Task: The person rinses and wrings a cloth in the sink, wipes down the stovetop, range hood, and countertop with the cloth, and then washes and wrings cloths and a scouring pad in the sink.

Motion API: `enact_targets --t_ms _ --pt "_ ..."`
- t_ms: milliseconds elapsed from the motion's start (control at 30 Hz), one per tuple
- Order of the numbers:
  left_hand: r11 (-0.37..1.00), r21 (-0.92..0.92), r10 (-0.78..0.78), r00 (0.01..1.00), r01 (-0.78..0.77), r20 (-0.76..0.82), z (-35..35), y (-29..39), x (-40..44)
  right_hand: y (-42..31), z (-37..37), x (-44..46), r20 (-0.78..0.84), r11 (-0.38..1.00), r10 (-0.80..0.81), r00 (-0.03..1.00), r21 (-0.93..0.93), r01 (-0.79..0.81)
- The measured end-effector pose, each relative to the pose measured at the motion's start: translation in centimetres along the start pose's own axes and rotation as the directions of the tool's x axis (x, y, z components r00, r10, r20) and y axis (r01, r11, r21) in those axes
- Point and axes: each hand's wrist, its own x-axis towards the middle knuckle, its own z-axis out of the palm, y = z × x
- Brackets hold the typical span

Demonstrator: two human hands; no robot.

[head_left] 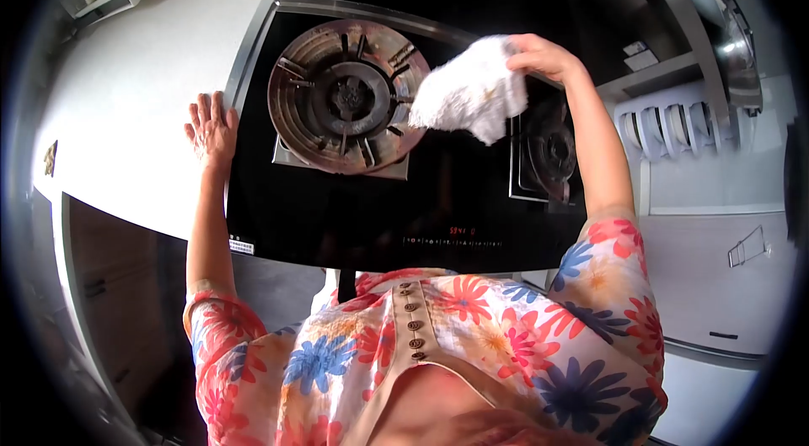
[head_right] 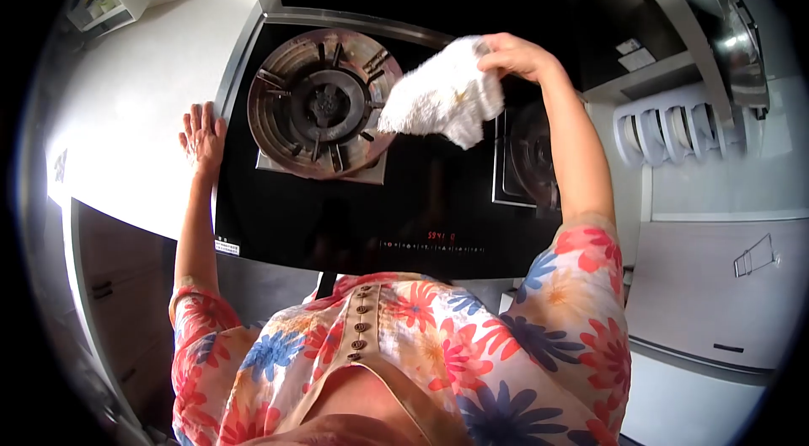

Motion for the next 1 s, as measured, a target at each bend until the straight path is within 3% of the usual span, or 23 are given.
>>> enact_targets --t_ms 33,67,133,200,267,333,400,467,533,567,600,633,667,733,800,833,900,967,1000 --pt "1.000 -0.001 -0.002 1.000 0.002 0.000 0.1 0.0 0.0 1.7 -0.4 1.4 -0.177 0.894 0.205 0.963 -0.367 -0.258" --pt "1.000 0.008 -0.004 1.000 0.004 0.007 0.2 0.0 0.0 5.3 -0.7 2.8 -0.337 0.686 -0.062 0.940 -0.699 -0.205" --pt "1.000 0.023 -0.013 1.000 0.013 0.017 0.4 0.0 0.2 3.7 3.6 2.1 -0.494 0.790 -0.086 0.865 -0.563 -0.243" --pt "0.999 0.027 -0.017 0.999 0.016 0.033 0.3 0.1 0.1 3.4 8.6 1.9 -0.302 0.805 0.040 0.953 -0.555 -0.209" --pt "0.999 0.034 -0.013 1.000 0.012 0.028 0.4 -0.1 0.3 5.9 12.8 3.6 -0.233 0.532 0.051 0.971 -0.817 -0.224" --pt "0.999 0.035 -0.007 1.000 0.006 0.012 0.7 -0.4 0.5 7.5 14.9 4.1 -0.289 0.494 -0.050 0.956 -0.839 -0.228" --pt "1.000 0.026 0.003 1.000 -0.003 0.017 0.5 -0.2 0.3 8.3 15.6 4.5 -0.440 0.631 -0.139 0.887 -0.730 -0.263" --pt "1.000 0.018 -0.008 1.000 0.008 -0.013 1.1 -0.4 0.4 11.2 14.9 5.9 -0.469 0.593 -0.304 0.829 -0.774 -0.221" --pt "0.999 0.032 -0.017 1.000 0.017 0.010 0.6 -0.2 0.3 11.8 12.5 6.8 -0.559 0.814 -0.221 0.799 -0.557 -0.164" --pt "0.999 0.028 -0.016 1.000 0.016 0.008 0.5 -0.2 0.2 11.8 10.7 7.1 -0.570 0.836 -0.207 0.795 -0.526 -0.159" --pt "1.000 0.024 -0.014 1.000 0.014 0.007 0.4 -0.2 0.2 13.4 8.3 7.1 -0.469 0.995 0.027 0.883 0.098 0.021" --pt "1.000 0.018 -0.016 1.000 0.016 0.006 0.5 -0.1 0.2 9.8 7.3 3.4 -0.468 0.868 0.115 0.876 0.476 0.140" --pt "1.000 0.017 -0.017 1.000 0.017 0.010 0.5 -0.1 0.1 9.4 5.5 1.5 -0.460 0.754 0.045 0.887 0.598 0.271" --pt "1.000 0.016 -0.021 1.000 0.020 0.019 0.2 0.0 0.1 9.4 1.7 -2.5 -0.481 0.545 -0.132 0.866 0.695 0.469" --pt "1.000 0.005 -0.018 1.000 0.018 0.019 -0.1 0.2 0.0 10.6 -2.5 -6.2 -0.574 0.407 -0.140 0.807 0.710 0.575" --pt "1.000 0.017 -0.018 1.000 0.017 0.023 0.0 0.3 0.0 9.7 -3.6 -8.2 -0.699 0.317 -0.086 0.709 0.656 0.685" --pt "0.999 0.034 -0.023 0.999 0.022 0.022 0.1 0.2 0.0 10.3 -8.3 -12.1 -0.819 0.315 -0.039 0.572 0.533 0.785" --pt "0.999 0.042 -0.029 0.999 0.029 0.015 0.3 0.3 0.1 12.1 -15.3 -15.6 -0.795 0.335 -0.215 0.567 0.485 0.808" --pt "0.999 0.043 -0.030 1.000 0.029 0.010 0.5 0.2 0.1 13.4 -19.2 -16.5 -0.855 0.328 -0.154 0.495 0.428 0.842"
